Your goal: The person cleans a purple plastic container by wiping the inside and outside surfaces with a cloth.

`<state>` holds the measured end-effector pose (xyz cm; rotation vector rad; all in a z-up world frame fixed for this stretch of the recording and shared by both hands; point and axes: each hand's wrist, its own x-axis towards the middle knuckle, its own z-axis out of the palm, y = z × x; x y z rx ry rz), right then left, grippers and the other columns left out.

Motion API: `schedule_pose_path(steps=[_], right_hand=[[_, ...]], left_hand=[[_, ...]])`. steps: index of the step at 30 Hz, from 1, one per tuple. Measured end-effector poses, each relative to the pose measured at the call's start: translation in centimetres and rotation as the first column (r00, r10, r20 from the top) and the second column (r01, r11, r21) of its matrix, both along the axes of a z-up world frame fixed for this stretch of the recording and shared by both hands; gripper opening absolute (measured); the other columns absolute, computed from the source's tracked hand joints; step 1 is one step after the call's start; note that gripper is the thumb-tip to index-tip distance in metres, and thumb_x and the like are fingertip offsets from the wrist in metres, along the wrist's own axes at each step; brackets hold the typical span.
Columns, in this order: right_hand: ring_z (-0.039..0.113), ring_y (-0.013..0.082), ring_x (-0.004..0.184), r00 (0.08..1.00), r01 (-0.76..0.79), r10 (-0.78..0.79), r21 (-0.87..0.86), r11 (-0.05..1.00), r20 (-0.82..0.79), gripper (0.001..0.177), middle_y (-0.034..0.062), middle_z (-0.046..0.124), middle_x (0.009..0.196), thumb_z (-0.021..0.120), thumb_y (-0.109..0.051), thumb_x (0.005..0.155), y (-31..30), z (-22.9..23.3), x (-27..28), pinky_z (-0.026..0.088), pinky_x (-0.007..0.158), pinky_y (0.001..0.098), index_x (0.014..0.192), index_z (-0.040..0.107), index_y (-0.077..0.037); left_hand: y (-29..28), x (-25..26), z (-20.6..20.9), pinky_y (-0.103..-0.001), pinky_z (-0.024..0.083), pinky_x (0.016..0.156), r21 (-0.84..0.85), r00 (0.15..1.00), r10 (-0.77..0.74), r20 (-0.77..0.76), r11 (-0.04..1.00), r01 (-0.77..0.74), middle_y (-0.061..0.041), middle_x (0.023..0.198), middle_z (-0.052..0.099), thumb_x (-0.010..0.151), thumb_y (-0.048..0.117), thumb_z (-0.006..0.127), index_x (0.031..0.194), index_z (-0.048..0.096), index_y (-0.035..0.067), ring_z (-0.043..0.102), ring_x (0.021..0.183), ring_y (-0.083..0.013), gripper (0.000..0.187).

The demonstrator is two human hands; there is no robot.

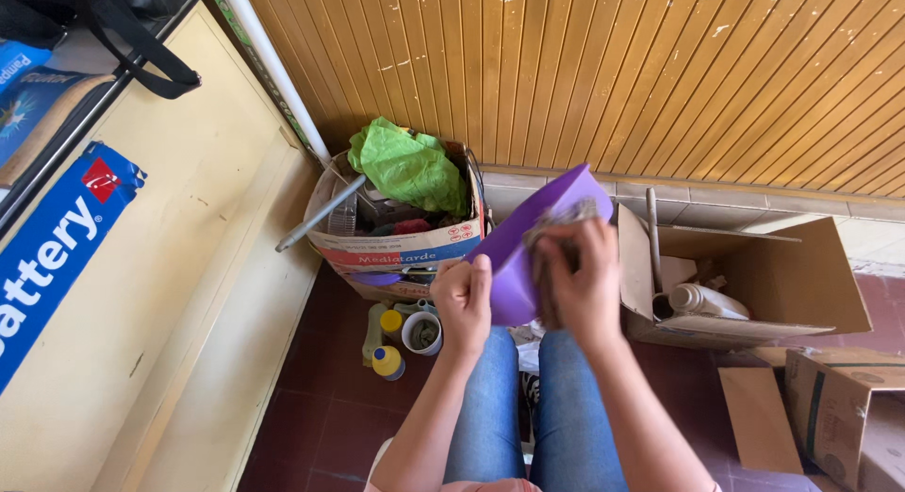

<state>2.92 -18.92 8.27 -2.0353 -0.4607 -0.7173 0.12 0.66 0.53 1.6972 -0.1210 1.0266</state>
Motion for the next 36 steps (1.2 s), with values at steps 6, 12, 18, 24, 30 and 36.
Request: schedule_pose_path(steps=[6,12,18,24,30,36], right_hand=[[0.079,0.0475,0.114,1.0,-0.003,0.003,0.042,0.999,0.0,0.016,0.0116,0.075,0.114,0.098,-0.021,0.116,0.5,-1.4,-0.2,0.063,0.107,0.0572,0.123,0.084,-0.015],[0.078,0.037,0.105,0.996,-0.085,0.087,-0.05,0.995,0.021,0.02,0.0035,0.073,0.107,0.109,-0.027,0.102,3.0,0.6,-4.1,0.064,0.105,0.0519,0.116,0.094,-0.025],[0.086,0.0396,0.111,0.994,-0.041,0.052,0.12,0.992,-0.094,0.017,0.0104,0.083,0.113,0.104,-0.021,0.112,0.2,-0.8,-0.5,0.067,0.103,0.0513,0.124,0.094,-0.016],[0.087,0.0396,0.112,0.999,-0.009,0.016,0.152,0.988,-0.048,0.018,0.0119,0.084,0.114,0.106,-0.019,0.111,0.1,0.0,-2.3,0.067,0.105,0.0513,0.123,0.094,-0.012],[0.084,0.0377,0.11,0.994,-0.061,0.055,0.063,0.996,0.094,0.019,0.0096,0.08,0.114,0.112,-0.018,0.102,0.1,0.5,-3.6,0.068,0.106,0.0502,0.117,0.099,-0.018],[0.077,0.036,0.101,0.981,-0.087,0.105,-0.108,0.99,0.166,0.021,0.0075,0.069,0.109,0.114,-0.024,0.098,-0.1,1.6,-3.8,0.063,0.099,0.0465,0.11,0.097,-0.02]], left_hand=[[0.5,0.1,0.8,-0.033,0.057,0.086,0.056,0.996,0.089,-0.027,0.995,-0.088,0.002,0.048,0.045,0.132,0.028,0.077,0.058,0.05,0.019,0.055,0.046,-0.0213,0.079],[-0.3,0.3,0.8,-0.054,0.059,0.081,0.03,0.939,0.055,-0.339,0.998,-0.048,-0.025,0.062,0.063,0.14,0.05,0.055,0.066,0.059,0.005,0.072,0.072,-0.0536,0.086],[-1.3,-1.1,1.8,-0.05,0.067,0.096,-0.184,0.967,-0.04,-0.252,0.983,-0.007,-0.024,0.083,0.087,0.14,0.035,0.053,0.103,0.101,0.006,0.088,0.084,-0.0408,0.067],[-1.4,0.6,-1.0,-0.041,0.064,0.103,0.237,0.99,0.121,0.072,0.962,-0.135,-0.005,0.108,0.098,0.138,0.014,0.05,0.126,0.1,0.016,0.091,0.098,-0.0289,0.051],[-2.2,0.1,0.6,-0.041,0.061,0.102,0.159,0.997,0.015,0.074,0.987,-0.027,-0.006,0.1,0.095,0.14,0.016,0.048,0.121,0.098,0.011,0.088,0.093,-0.0328,0.054],[-2.4,1.6,-4.1,-0.048,0.063,0.103,0.167,0.991,-0.067,0.119,0.985,0.047,-0.02,0.11,0.095,0.138,0.007,0.053,0.124,0.091,-0.001,0.086,0.101,-0.0467,0.041]])
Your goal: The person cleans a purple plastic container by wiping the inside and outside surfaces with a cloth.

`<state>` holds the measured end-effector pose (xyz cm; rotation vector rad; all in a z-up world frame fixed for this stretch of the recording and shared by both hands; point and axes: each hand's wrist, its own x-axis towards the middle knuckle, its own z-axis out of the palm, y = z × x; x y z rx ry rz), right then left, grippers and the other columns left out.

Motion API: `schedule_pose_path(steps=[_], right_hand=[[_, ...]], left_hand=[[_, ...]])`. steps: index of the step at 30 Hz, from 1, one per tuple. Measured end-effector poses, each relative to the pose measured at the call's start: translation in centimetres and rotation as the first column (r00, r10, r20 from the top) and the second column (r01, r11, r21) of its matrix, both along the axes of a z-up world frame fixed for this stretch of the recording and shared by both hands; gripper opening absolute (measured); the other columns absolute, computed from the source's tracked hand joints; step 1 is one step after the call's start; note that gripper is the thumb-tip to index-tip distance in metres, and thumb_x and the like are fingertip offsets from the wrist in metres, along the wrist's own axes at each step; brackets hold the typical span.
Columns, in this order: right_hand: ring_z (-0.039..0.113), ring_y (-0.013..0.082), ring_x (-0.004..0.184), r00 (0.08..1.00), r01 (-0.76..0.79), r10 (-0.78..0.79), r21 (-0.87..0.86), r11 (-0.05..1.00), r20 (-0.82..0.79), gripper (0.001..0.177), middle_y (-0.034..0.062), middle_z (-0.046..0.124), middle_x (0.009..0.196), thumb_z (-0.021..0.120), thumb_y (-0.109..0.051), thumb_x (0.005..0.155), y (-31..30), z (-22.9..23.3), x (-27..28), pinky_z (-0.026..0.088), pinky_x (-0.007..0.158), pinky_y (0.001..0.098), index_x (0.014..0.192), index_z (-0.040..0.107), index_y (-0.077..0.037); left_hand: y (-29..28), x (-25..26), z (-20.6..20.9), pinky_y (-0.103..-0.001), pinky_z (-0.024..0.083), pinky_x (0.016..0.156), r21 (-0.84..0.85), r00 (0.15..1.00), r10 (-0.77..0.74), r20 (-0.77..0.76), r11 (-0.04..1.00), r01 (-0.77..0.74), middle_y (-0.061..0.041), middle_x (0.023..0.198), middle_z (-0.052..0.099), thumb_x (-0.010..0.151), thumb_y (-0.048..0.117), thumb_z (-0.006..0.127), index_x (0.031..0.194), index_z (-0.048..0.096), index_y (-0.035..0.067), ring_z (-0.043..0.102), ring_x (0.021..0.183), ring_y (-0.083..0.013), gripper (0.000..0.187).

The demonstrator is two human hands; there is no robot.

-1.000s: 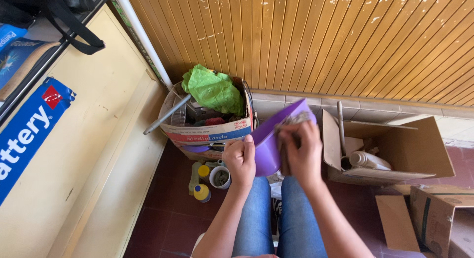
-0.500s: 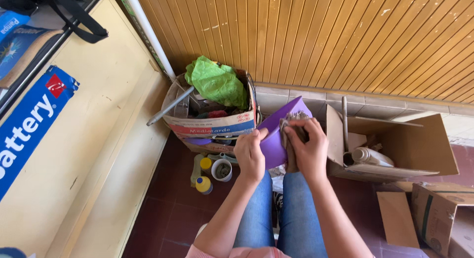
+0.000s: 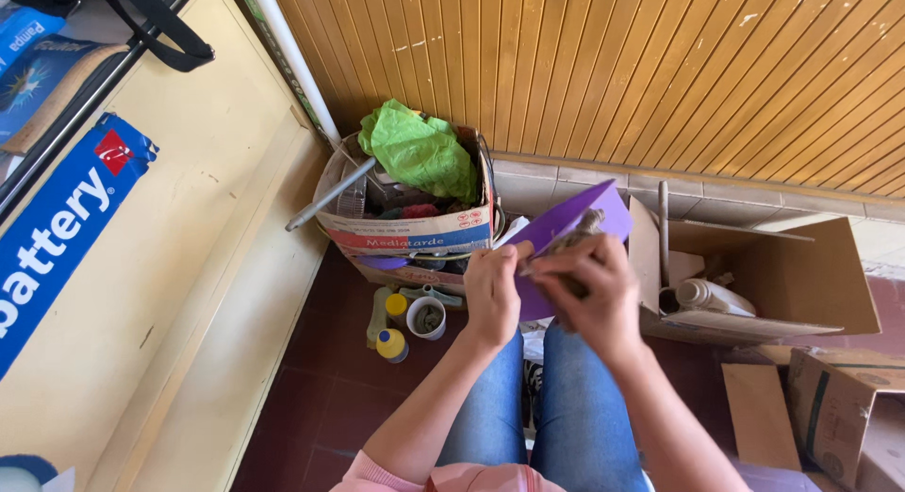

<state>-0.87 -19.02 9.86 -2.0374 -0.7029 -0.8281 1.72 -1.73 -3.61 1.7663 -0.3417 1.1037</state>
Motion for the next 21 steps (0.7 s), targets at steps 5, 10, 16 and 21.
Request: schedule_pose_path(steps=[5,10,16,21], right_hand=[[0.084,0.0373,0.097,0.992,-0.011,0.03,0.16,0.987,-0.121,0.021,0.0099,0.077,0.108,0.113,-0.017,0.099,-0.8,-0.3,0.8,0.067,0.094,0.0441,0.116,0.101,-0.015],[0.091,0.035,0.108,0.952,0.102,-0.018,0.262,0.96,-0.304,0.02,0.0104,0.088,0.111,0.11,-0.011,0.105,-0.6,0.0,-0.1,0.069,0.099,0.0473,0.122,0.099,-0.014],[0.088,0.0325,0.115,0.918,0.221,-0.093,0.301,0.928,-0.386,0.015,0.0146,0.088,0.117,0.102,-0.011,0.115,-1.6,-2.8,2.1,0.067,0.105,0.0481,0.126,0.092,-0.01],[0.087,0.0388,0.111,0.971,0.098,-0.043,0.228,0.969,-0.234,0.018,0.0102,0.082,0.113,0.107,-0.009,0.106,-0.2,-0.8,-0.6,0.069,0.104,0.0485,0.12,0.094,-0.012]], left_hand=[[0.0,0.4,-1.5,-0.046,0.068,0.099,0.174,0.987,0.107,0.118,0.976,-0.127,-0.014,0.124,0.095,0.136,-0.001,0.059,0.139,0.088,0.001,0.09,0.112,-0.0353,0.029],[0.2,-1.5,2.2,-0.045,0.064,0.103,0.089,0.996,0.002,-0.087,0.996,0.005,-0.008,0.096,0.088,0.141,0.011,0.051,0.122,0.09,0.006,0.082,0.089,-0.0337,0.044],[0.7,-2.9,6.9,-0.035,0.057,0.095,0.248,0.95,0.076,-0.303,0.969,0.002,0.015,0.063,0.06,0.134,0.047,0.062,0.077,0.058,0.033,0.074,0.068,-0.0157,0.059],[1.8,-1.9,5.7,-0.041,0.062,0.097,0.191,0.963,-0.002,-0.27,0.98,0.056,0.0,0.064,0.068,0.138,0.038,0.059,0.085,0.073,0.018,0.079,0.067,-0.0292,0.058]])
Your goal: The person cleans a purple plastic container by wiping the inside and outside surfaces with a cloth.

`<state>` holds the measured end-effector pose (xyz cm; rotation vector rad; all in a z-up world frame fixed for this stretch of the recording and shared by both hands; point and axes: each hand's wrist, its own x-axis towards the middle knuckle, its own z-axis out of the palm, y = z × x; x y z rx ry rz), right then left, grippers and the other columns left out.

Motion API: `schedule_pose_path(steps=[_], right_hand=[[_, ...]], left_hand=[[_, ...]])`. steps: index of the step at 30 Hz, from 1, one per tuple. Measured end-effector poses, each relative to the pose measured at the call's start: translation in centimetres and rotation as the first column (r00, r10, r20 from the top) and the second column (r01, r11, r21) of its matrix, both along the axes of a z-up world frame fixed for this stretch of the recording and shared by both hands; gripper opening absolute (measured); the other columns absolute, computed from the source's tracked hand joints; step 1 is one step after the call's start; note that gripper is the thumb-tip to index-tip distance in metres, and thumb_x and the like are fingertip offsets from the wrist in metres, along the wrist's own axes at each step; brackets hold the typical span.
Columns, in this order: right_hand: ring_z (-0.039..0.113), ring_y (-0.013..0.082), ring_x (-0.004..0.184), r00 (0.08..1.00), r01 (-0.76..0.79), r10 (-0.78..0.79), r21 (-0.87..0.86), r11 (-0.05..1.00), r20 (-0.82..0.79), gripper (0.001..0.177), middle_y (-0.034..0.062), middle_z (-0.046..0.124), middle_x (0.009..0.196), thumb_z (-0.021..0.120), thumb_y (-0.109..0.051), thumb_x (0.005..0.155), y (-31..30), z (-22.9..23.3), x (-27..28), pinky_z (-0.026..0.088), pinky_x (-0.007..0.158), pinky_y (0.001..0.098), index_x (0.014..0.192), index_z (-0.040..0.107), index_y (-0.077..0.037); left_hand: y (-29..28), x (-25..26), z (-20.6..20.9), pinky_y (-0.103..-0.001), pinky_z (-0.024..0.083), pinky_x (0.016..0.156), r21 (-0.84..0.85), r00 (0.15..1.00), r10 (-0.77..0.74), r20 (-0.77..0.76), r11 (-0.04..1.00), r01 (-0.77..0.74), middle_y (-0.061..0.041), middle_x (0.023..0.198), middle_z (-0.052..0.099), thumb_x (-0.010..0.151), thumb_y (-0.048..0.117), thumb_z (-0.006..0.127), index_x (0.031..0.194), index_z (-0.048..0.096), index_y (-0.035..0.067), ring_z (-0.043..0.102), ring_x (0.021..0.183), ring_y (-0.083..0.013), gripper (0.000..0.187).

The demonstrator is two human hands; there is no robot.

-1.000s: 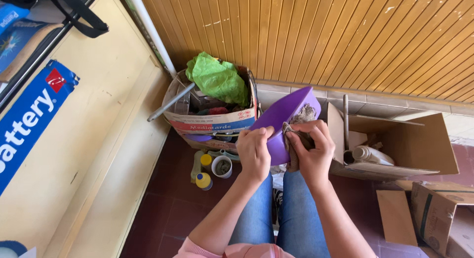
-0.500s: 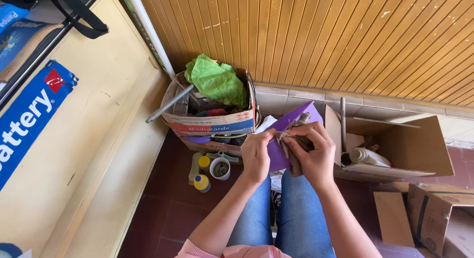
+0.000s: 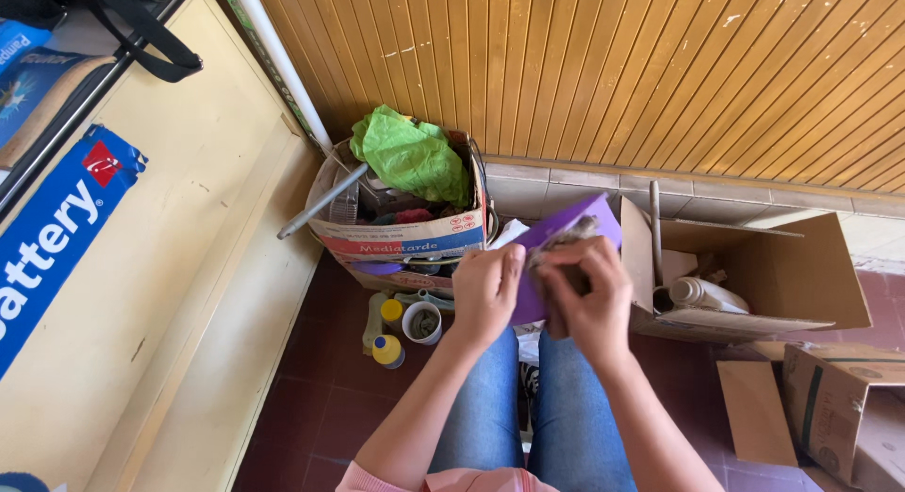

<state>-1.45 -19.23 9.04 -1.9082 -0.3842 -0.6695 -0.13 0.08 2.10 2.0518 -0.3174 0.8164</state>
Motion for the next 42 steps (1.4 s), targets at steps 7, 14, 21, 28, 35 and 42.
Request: schedule_pose_path(steps=[7,14,21,28,35,42], right_hand=[[0.08,0.0486,0.115,0.984,-0.008,0.02,-0.072,0.997,0.176,0.022,0.0169,0.078,0.116,0.104,0.0,0.107,-3.0,0.6,4.6,0.063,0.109,0.0586,0.121,0.089,-0.007],[0.081,0.0456,0.118,0.993,0.111,-0.108,-0.061,0.992,0.052,0.018,0.0166,0.08,0.12,0.102,-0.01,0.111,-3.8,-2.0,6.1,0.063,0.111,0.0563,0.124,0.09,-0.009],[0.084,0.0423,0.119,0.995,0.101,-0.102,-0.069,0.992,-0.013,0.018,0.0128,0.084,0.117,0.104,-0.017,0.108,-4.1,-3.4,6.0,0.066,0.109,0.0546,0.121,0.092,-0.015],[0.086,0.0479,0.118,0.985,0.129,-0.132,-0.034,0.991,-0.109,0.013,0.0189,0.086,0.114,0.096,-0.019,0.114,-2.9,-3.7,4.9,0.068,0.107,0.0578,0.124,0.092,-0.013],[0.083,0.0452,0.121,0.993,0.103,-0.107,-0.085,0.991,-0.041,0.012,0.0142,0.085,0.118,0.099,-0.02,0.113,-4.2,-2.3,5.2,0.067,0.112,0.0577,0.125,0.094,-0.017],[0.083,0.0355,0.119,0.996,0.087,-0.09,-0.099,0.991,-0.027,0.016,0.004,0.088,0.116,0.101,-0.017,0.108,-1.6,-0.7,1.0,0.066,0.112,0.0484,0.122,0.098,-0.023]], left_hand=[[1.1,-1.8,2.7,-0.037,0.06,0.086,-0.097,0.989,-0.134,0.064,0.985,0.14,0.007,0.061,0.064,0.118,0.054,0.09,0.074,0.067,0.025,0.073,0.062,-0.0229,0.057],[0.9,-2.7,4.5,-0.035,0.06,0.084,-0.101,0.984,-0.086,0.156,0.99,0.103,-0.003,0.057,0.05,0.121,0.042,0.09,0.074,0.055,0.02,0.067,0.056,-0.0303,0.063],[0.6,-3.8,3.2,-0.037,0.059,0.083,-0.16,0.985,-0.021,0.169,0.986,0.049,-0.002,0.057,0.057,0.122,0.037,0.092,0.073,0.064,0.019,0.069,0.054,-0.0287,0.059],[0.9,-3.4,2.9,-0.033,0.058,0.088,-0.057,0.953,0.091,0.289,0.995,-0.077,0.002,0.056,0.055,0.12,0.039,0.094,0.071,0.061,0.023,0.065,0.053,-0.0234,0.061],[1.3,-3.5,4.3,-0.04,0.058,0.087,-0.164,0.96,0.062,0.272,0.986,-0.018,-0.007,0.058,0.056,0.12,0.034,0.094,0.072,0.063,0.016,0.068,0.055,-0.035,0.06],[0.8,-2.6,3.8,-0.035,0.057,0.09,-0.195,0.953,0.137,0.272,0.977,-0.085,-0.002,0.058,0.059,0.122,0.037,0.093,0.072,0.064,0.02,0.07,0.055,-0.0285,0.06]])
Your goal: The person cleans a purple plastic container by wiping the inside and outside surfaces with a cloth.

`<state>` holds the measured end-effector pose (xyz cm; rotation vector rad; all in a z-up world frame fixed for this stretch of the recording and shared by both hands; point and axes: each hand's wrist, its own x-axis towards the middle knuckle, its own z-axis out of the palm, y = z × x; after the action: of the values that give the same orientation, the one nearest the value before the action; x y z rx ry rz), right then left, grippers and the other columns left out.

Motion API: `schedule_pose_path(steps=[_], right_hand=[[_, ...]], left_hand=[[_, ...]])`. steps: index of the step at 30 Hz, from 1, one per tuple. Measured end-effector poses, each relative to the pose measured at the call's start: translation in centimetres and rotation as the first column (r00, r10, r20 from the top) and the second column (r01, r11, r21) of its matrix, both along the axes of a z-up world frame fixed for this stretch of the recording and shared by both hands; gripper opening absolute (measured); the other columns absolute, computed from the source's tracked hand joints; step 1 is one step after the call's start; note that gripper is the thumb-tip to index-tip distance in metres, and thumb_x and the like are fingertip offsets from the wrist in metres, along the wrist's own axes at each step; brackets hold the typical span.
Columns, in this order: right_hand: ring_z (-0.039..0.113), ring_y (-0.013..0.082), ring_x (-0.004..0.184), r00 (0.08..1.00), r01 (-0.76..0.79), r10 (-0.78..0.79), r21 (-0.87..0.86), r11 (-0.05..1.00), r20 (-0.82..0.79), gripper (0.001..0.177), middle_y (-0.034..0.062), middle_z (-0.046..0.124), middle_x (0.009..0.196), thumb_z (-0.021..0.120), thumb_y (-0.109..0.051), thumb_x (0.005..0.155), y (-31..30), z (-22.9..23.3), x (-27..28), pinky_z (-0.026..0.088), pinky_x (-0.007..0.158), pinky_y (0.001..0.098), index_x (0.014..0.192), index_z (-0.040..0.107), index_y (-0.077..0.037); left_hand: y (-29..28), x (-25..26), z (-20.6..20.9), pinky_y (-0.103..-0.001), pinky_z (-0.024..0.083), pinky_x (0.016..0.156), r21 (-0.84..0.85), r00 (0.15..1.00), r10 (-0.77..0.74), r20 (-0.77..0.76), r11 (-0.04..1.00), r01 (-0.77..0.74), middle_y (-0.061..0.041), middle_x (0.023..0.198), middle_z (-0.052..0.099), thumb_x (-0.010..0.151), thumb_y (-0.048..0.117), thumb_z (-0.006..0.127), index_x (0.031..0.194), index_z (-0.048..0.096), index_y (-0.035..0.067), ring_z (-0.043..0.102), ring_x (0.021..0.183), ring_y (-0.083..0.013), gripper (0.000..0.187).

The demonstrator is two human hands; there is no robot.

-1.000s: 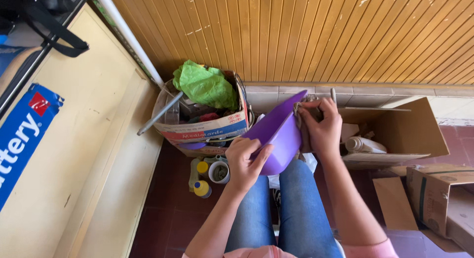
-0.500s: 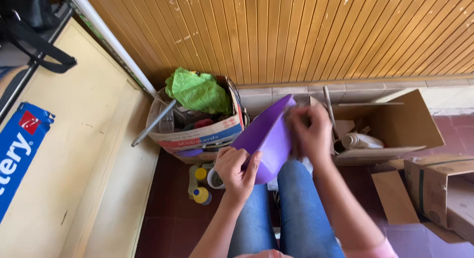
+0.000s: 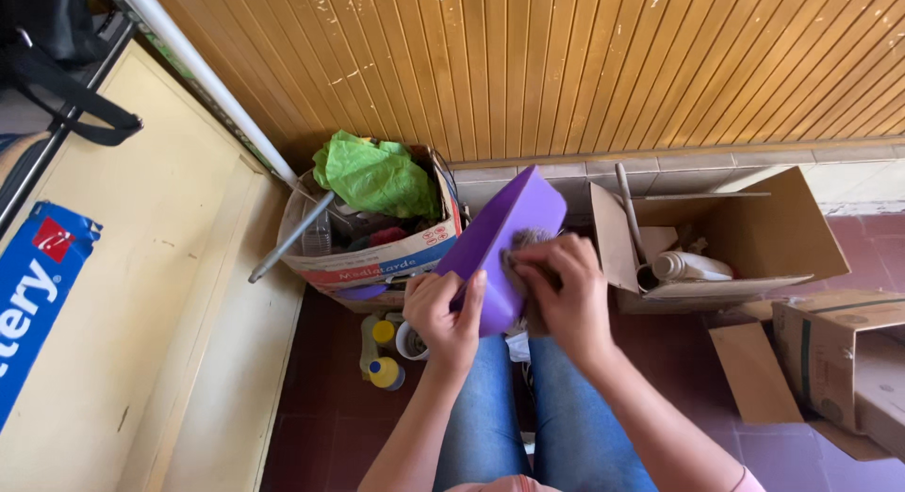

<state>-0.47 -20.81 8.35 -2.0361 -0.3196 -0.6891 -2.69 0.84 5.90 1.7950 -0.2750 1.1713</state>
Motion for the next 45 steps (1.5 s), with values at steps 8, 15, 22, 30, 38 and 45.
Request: schedule_pose_path(steps=[8,15,22,30,38,45], right_hand=[[0.084,0.0307,0.119,0.987,0.16,-0.159,-0.089,0.983,0.011,0.017,-0.0013,0.088,0.12,0.106,-0.029,0.113,-6.0,-3.4,5.5,0.068,0.112,0.0475,0.127,0.097,-0.028],[0.083,0.0318,0.111,1.0,-0.012,0.009,-0.089,0.996,-0.028,0.019,-0.001,0.085,0.112,0.108,-0.032,0.101,-0.1,-1.0,-1.3,0.07,0.105,0.0478,0.118,0.099,-0.032],[0.086,0.0476,0.12,0.982,0.158,-0.154,0.03,0.987,-0.111,0.019,0.0129,0.089,0.121,0.102,-0.03,0.116,-8.2,-6.7,10.8,0.067,0.109,0.0621,0.125,0.091,-0.017],[0.085,0.0351,0.111,1.0,0.012,-0.012,-0.016,1.0,0.018,0.019,0.0025,0.086,0.111,0.107,-0.021,0.101,0.4,-4.5,0.2,0.067,0.106,0.0482,0.114,0.094,-0.023],[0.081,0.0484,0.117,0.998,0.008,-0.008,0.01,1.0,0.059,0.016,0.0127,0.08,0.117,0.098,-0.011,0.11,-3.5,-4.3,7.8,0.065,0.105,0.0632,0.12,0.086,-0.015],[0.082,0.0172,0.109,0.963,0.073,0.044,0.416,0.906,-0.264,0.014,0.0101,0.092,0.118,0.091,-0.02,0.122,-9.5,-3.7,11.6,0.066,0.101,0.0391,0.133,0.091,-0.009]], left_hand=[[0.1,-2.6,1.1,-0.034,0.055,0.091,0.035,0.993,-0.104,-0.051,0.994,0.106,0.001,0.056,0.06,0.116,0.036,0.099,0.068,0.063,0.021,0.068,0.054,-0.0259,0.062],[-0.3,-0.2,-1.6,-0.035,0.057,0.088,0.01,0.998,-0.061,-0.036,0.998,0.061,-0.002,0.056,0.058,0.119,0.036,0.096,0.068,0.061,0.019,0.069,0.054,-0.0305,0.064],[-0.5,-2.6,0.8,-0.035,0.056,0.088,0.164,0.979,-0.198,-0.046,0.965,0.203,-0.001,0.056,0.057,0.118,0.043,0.095,0.068,0.058,0.02,0.067,0.053,-0.0298,0.066],[0.1,-0.4,-1.7,-0.036,0.059,0.086,0.218,0.996,-0.063,-0.066,0.973,0.076,0.0,0.055,0.049,0.122,0.04,0.088,0.069,0.057,0.021,0.063,0.051,-0.0264,0.065],[1.7,-2.1,0.1,-0.037,0.06,0.084,0.083,0.975,-0.2,-0.099,0.975,0.208,-0.005,0.058,0.054,0.12,0.035,0.092,0.072,0.06,0.018,0.068,0.053,-0.0323,0.06],[4.8,-2.5,0.5,-0.038,0.046,0.073,0.018,0.967,-0.221,-0.127,0.974,0.225,-0.002,0.064,0.048,0.124,0.043,0.082,0.075,0.049,0.016,0.052,0.061,-0.0251,0.065]])
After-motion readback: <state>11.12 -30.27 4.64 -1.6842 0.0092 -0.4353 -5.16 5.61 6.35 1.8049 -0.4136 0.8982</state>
